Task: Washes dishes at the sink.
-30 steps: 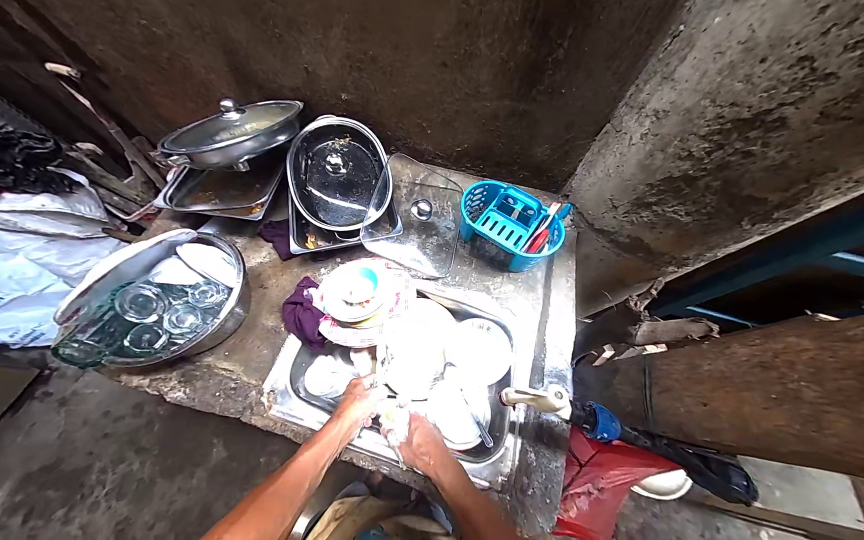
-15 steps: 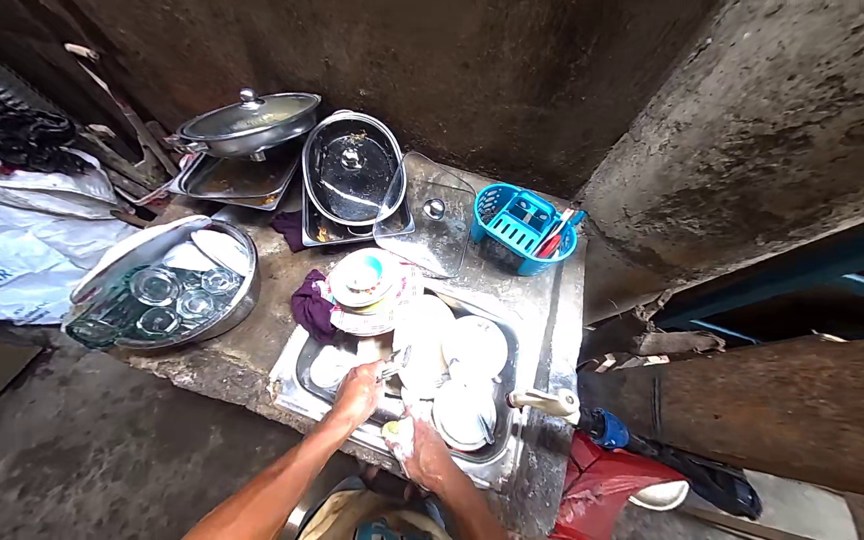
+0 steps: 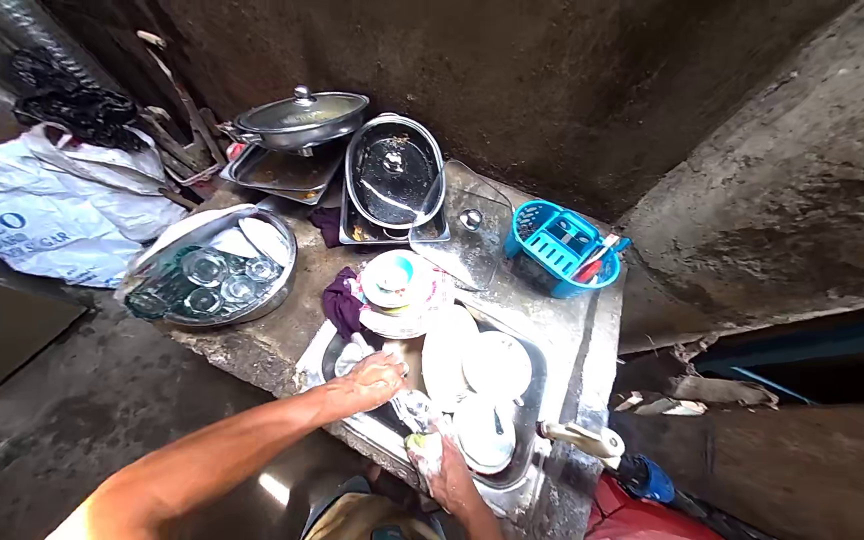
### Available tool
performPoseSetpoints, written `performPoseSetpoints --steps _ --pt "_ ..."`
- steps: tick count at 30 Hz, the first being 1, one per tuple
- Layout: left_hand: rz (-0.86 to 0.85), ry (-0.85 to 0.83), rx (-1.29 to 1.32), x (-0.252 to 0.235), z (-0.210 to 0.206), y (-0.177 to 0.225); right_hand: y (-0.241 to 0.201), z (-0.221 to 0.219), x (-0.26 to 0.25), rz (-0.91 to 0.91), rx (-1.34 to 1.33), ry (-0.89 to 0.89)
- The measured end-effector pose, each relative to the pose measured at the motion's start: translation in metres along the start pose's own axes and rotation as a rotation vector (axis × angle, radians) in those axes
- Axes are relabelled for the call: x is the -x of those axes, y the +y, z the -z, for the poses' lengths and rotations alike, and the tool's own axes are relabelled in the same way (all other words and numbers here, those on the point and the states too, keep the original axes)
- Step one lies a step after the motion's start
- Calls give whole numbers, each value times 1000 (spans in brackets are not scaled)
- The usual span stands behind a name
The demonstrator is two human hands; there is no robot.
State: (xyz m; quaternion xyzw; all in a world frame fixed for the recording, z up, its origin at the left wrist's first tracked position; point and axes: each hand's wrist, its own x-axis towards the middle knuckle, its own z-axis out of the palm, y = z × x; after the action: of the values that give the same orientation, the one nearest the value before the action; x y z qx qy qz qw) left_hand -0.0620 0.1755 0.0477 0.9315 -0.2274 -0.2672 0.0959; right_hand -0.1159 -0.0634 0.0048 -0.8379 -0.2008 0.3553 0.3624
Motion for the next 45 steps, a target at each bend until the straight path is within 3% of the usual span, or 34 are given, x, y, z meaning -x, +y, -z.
performPoseSetpoints --steps 5,10,14,20,23,25,28,30,38,42,45 --pt "-76 -135 -164 -10 4 -12 4 -7 -4 26 -34 72" --pt "-95 -217 -142 -42 -15 11 -3 -9 -5 -8 -22 113" --pt "-156 -127 -124 -63 -37 4 -5 -12 -5 -27 0 147" --pt "4 -279 78 -79 -24 13 -3 -12 -5 -9 -16 158" --pt "3 -202 160 -77 -22 6 -5 -11 -5 -28 -8 136" --pt "2 -206 150 -77 -22 7 -3 -12 -4 1 -17 147" --pt "69 -417 26 -88 -22 16 -11 -6 -4 11 33 110" --pt "51 -450 -24 -94 -32 18 -7 -9 -4 24 41 120" --pt "-45 -327 -14 -78 -27 18 0 -12 -7 75 50 143" --pt "-159 -111 15 -71 -44 7 0 -14 -8 61 45 137" --pt "-195 -43 29 -69 -61 2 6 -19 -10 80 58 166"
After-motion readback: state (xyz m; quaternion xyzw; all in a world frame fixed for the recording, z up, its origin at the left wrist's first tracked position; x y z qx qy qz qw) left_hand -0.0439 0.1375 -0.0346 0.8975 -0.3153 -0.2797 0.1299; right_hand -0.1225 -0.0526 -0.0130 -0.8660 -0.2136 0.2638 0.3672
